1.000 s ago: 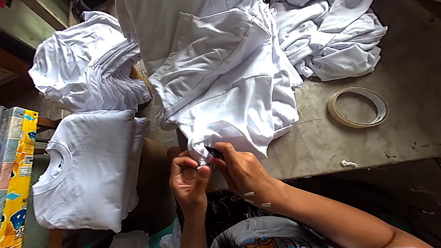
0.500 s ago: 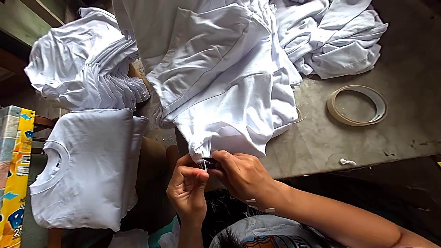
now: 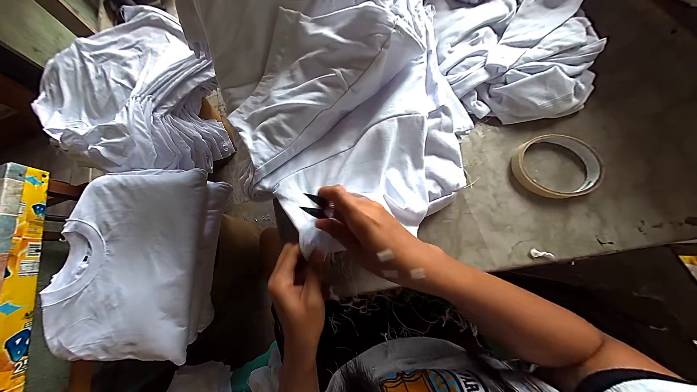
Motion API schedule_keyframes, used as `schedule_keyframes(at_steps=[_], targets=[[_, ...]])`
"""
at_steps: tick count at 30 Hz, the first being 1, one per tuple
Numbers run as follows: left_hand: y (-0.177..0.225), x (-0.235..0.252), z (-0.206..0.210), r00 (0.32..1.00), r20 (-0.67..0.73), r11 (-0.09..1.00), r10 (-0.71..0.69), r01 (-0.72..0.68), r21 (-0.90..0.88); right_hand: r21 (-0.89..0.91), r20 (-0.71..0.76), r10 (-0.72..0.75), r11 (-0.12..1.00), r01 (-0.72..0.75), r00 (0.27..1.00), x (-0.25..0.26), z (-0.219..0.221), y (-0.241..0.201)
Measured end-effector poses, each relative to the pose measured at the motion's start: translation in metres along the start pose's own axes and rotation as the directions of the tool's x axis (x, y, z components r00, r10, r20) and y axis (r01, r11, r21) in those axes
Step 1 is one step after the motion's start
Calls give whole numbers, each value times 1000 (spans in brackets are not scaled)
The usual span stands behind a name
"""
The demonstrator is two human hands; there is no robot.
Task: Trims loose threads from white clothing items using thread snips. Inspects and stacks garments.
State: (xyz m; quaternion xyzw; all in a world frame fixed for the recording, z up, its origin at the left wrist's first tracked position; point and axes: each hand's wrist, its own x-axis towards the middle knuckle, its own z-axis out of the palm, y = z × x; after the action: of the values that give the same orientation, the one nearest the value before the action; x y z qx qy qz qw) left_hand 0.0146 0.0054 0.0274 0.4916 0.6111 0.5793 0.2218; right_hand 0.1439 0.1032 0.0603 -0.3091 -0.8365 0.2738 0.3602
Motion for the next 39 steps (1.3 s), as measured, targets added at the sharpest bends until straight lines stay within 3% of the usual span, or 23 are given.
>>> schedule_keyframes(at_steps=[3, 5, 8, 10, 12, 24, 28, 31, 33, 35, 37, 39], targets=[[8, -15, -17, 991, 31, 991, 131, -132, 9, -62, -55, -73, 996, 69, 996, -20, -19, 5], [7, -22, -12, 995, 97, 982, 36, -17, -186, -123, -43, -95, 988, 89, 995, -34, -23, 10], [-3, -25, 8, 973, 172, 760, -153, 227, -609, -193, -19, -87, 978, 82, 996, -41, -14, 18], [-6, -24, 17, 983, 106, 686, -147, 179, -705, -199, -16, -68, 978, 64, 998, -44, -10, 20], [-6, -21, 22, 993, 41, 691, -113, 108, -715, -193, -11, -51, 980, 48, 999, -46, -7, 18], [-8, -20, 22, 999, 7, 813, 41, -29, -581, -206, -63, -77, 977, 62, 995, -40, 3, 19], [-7, -21, 18, 998, 24, 829, 62, -38, -558, -118, 47, -137, 983, 142, 989, -42, -6, 22], [-4, -21, 19, 994, 41, 833, 103, -63, -550, -159, 13, -103, 982, 104, 995, -41, -3, 20], [1, -16, 12, 984, 44, 897, 171, -137, -419, -155, -28, -61, 986, 56, 998, -39, -2, 20], [4, 0, -6, 973, 66, 973, 222, -217, -75, -114, -86, -74, 991, 64, 994, -40, -5, 20], [4, 24, -17, 974, 122, 961, 191, -211, 180, -16, -161, -114, 993, 113, 980, -45, -11, 14], [8, 48, -12, 945, 306, 984, 117, -152, 91, 91, -222, -126, 985, 149, 967, -53, -16, 5]])
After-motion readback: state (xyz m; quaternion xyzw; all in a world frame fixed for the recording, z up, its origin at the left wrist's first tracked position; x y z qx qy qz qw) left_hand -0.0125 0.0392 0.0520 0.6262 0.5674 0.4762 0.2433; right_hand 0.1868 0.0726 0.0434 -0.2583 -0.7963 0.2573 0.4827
